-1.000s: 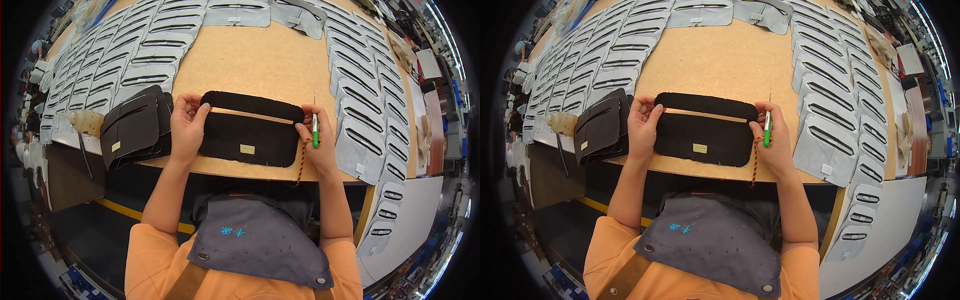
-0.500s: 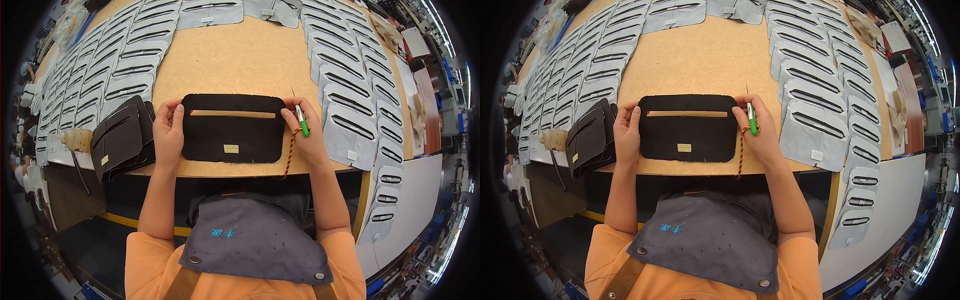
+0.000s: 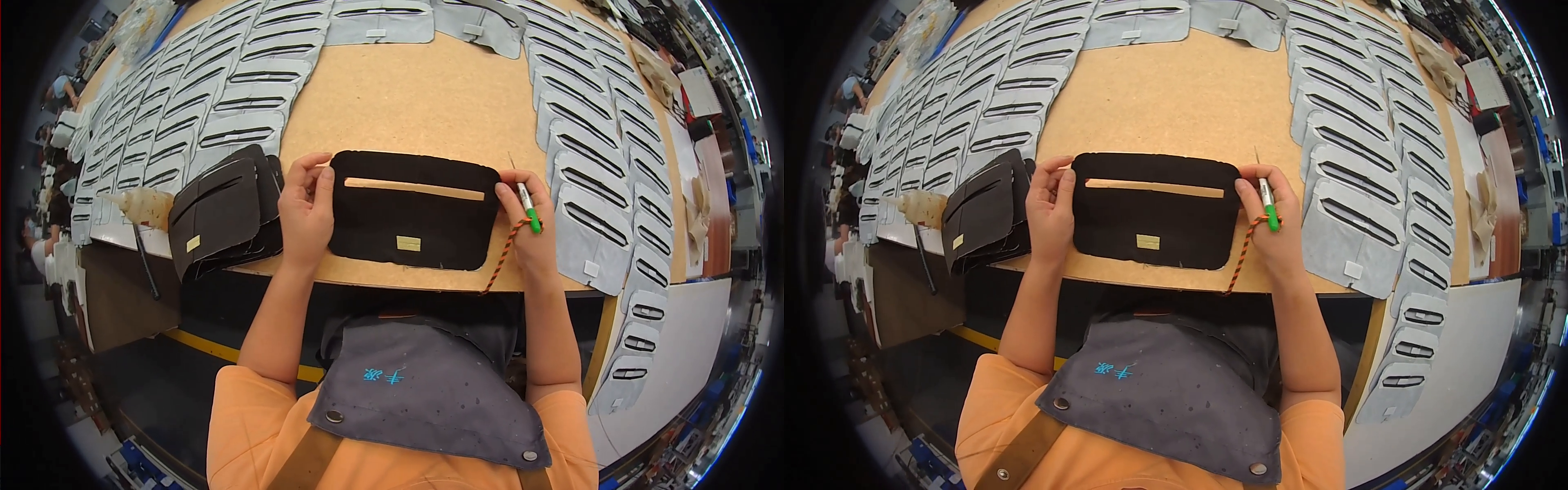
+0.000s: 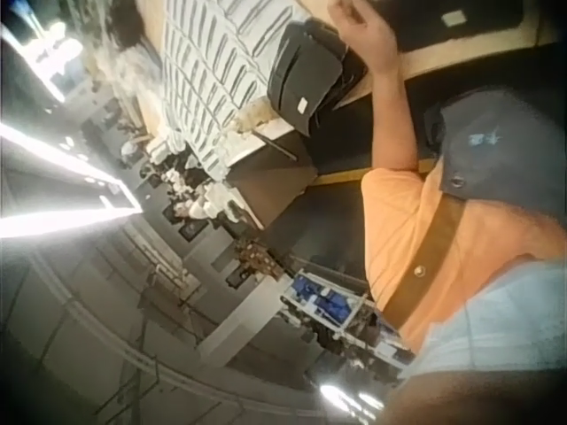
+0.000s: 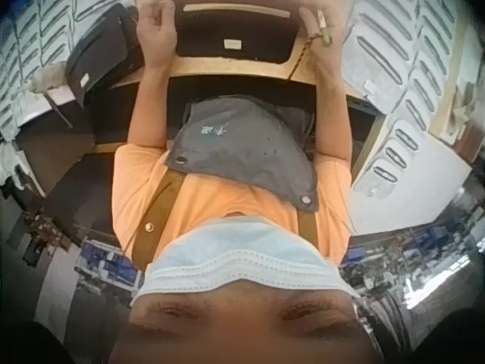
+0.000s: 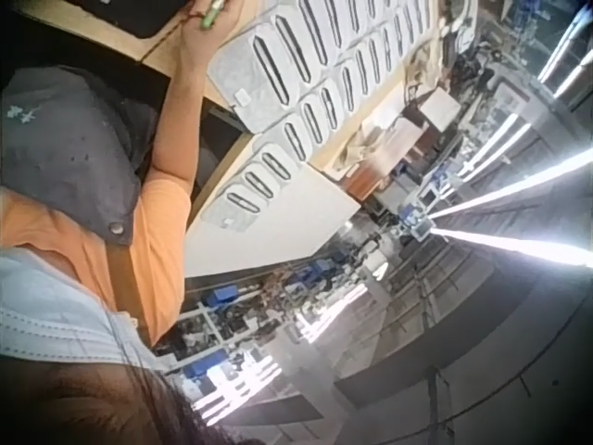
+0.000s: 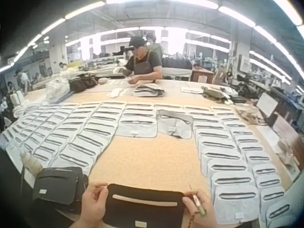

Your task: Manual assembly and marking of leather components for bags or wallets.

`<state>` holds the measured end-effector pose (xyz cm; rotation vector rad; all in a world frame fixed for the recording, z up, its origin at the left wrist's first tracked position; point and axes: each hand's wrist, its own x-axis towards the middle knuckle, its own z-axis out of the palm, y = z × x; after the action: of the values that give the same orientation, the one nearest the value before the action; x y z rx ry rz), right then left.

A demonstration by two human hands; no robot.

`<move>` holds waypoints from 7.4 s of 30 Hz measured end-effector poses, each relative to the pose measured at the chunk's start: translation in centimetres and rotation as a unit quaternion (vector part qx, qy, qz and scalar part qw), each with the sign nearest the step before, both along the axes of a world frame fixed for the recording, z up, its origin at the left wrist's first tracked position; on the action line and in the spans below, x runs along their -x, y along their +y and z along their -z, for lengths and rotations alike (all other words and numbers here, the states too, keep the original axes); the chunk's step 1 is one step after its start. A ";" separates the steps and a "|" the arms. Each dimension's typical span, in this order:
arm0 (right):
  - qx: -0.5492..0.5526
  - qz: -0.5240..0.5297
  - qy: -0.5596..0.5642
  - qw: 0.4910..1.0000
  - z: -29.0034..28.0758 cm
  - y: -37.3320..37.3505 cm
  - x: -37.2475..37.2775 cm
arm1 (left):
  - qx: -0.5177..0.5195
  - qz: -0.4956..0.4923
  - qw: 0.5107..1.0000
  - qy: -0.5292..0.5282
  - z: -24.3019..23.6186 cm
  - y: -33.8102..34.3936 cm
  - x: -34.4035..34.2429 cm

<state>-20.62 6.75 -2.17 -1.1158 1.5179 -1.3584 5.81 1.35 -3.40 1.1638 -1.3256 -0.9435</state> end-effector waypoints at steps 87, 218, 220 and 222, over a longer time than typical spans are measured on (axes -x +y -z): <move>-0.062 -0.159 -0.034 0.985 -1.0 0.9 0.2 | 0.231 0.372 0.808 -0.395 -2.0 2.6 5.3; 0.125 -0.122 0.377 0.909 -0.6 4.7 -0.7 | 0.205 0.327 0.788 -0.480 -2.0 3.3 6.3; 0.129 -0.126 0.377 0.909 -0.3 4.9 -0.5 | 0.186 0.330 0.802 -0.461 -1.9 3.2 6.0; 0.140 -0.082 0.344 0.925 0.1 5.1 -0.4 | 0.168 0.334 0.816 -0.441 -2.0 3.1 5.9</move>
<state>-20.26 11.83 -2.27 -2.0096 1.6723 -1.1414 -0.12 4.43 -1.37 0.8569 -2.6615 -0.5614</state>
